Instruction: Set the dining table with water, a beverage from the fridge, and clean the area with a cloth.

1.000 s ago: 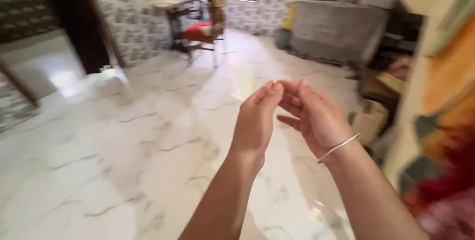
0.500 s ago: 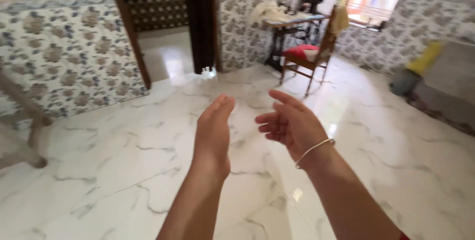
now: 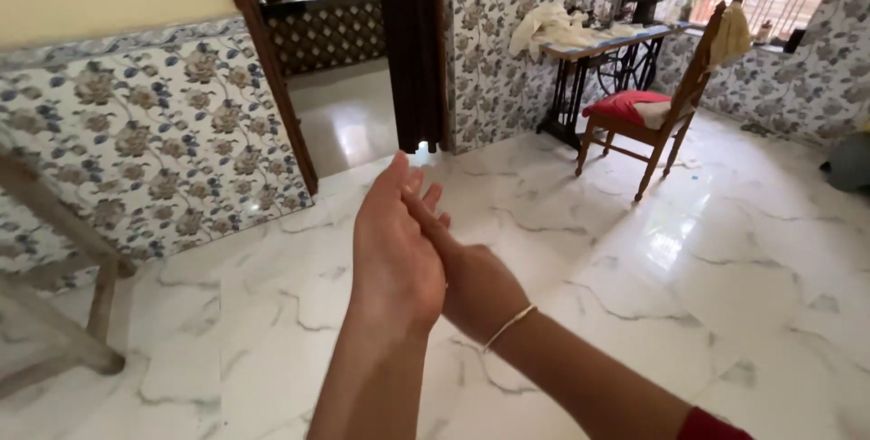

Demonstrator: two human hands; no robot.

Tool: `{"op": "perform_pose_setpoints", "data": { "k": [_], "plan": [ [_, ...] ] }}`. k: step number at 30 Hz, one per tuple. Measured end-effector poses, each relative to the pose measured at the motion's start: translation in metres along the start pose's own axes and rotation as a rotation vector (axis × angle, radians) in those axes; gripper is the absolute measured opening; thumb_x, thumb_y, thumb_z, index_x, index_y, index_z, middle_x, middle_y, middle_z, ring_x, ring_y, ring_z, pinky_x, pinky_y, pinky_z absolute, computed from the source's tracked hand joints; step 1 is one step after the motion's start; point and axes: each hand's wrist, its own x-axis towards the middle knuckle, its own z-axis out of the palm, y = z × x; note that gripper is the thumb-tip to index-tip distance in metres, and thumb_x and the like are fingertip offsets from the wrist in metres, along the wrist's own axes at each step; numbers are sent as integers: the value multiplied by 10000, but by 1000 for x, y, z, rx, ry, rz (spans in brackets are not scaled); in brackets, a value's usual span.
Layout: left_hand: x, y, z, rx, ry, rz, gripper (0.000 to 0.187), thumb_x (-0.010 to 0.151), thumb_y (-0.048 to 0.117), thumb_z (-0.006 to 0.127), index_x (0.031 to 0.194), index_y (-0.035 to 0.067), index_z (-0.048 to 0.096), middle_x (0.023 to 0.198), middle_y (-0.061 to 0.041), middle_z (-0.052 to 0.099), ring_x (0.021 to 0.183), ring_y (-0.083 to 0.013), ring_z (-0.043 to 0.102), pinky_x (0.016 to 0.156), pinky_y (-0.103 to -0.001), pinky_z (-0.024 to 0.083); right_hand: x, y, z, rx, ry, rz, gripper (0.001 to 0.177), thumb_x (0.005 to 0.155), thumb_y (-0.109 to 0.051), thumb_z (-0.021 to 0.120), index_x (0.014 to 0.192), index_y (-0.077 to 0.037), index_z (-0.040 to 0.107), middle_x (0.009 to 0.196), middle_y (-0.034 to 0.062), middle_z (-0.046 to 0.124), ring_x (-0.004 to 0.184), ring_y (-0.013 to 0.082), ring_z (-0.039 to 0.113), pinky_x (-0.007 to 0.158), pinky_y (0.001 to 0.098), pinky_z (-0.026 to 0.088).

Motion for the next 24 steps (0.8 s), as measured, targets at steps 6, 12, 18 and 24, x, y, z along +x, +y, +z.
{"op": "perform_pose_setpoints", "data": {
  "k": [6,12,18,24],
  "plan": [
    [115,29,-44,22,-92,-54,917,918,454,556,1584,-2,120,1664,-198,232,1539,-343,264,1212,-471,197,114,15,35,36,37,48,949,868,-108,633,1634,-320,115,772,195,720,658,383,703,638,478,558],
    [249,57,-110,-166,-87,-94,978,933,611,447,1582,-19,74,1611,-239,308,1519,-362,234,1196,-477,199,254,65,81,271,226,-185,928,849,-95,687,1616,-293,204,730,115,698,598,285,698,606,387,575],
    [395,93,-157,-179,-42,-32,1063,960,698,446,1589,29,-88,1624,-263,281,1509,-411,251,1209,-517,177,416,85,139,105,-113,14,955,867,-150,706,1630,-342,163,710,137,698,615,303,675,658,431,542],
    [520,130,-196,-133,127,10,1111,885,687,466,1583,39,-108,1578,-237,359,1466,-354,364,1185,-468,192,550,120,190,107,-49,-254,975,774,-202,808,1587,-306,280,1509,233,450,1323,394,506,1020,464,470]
  ]
}}
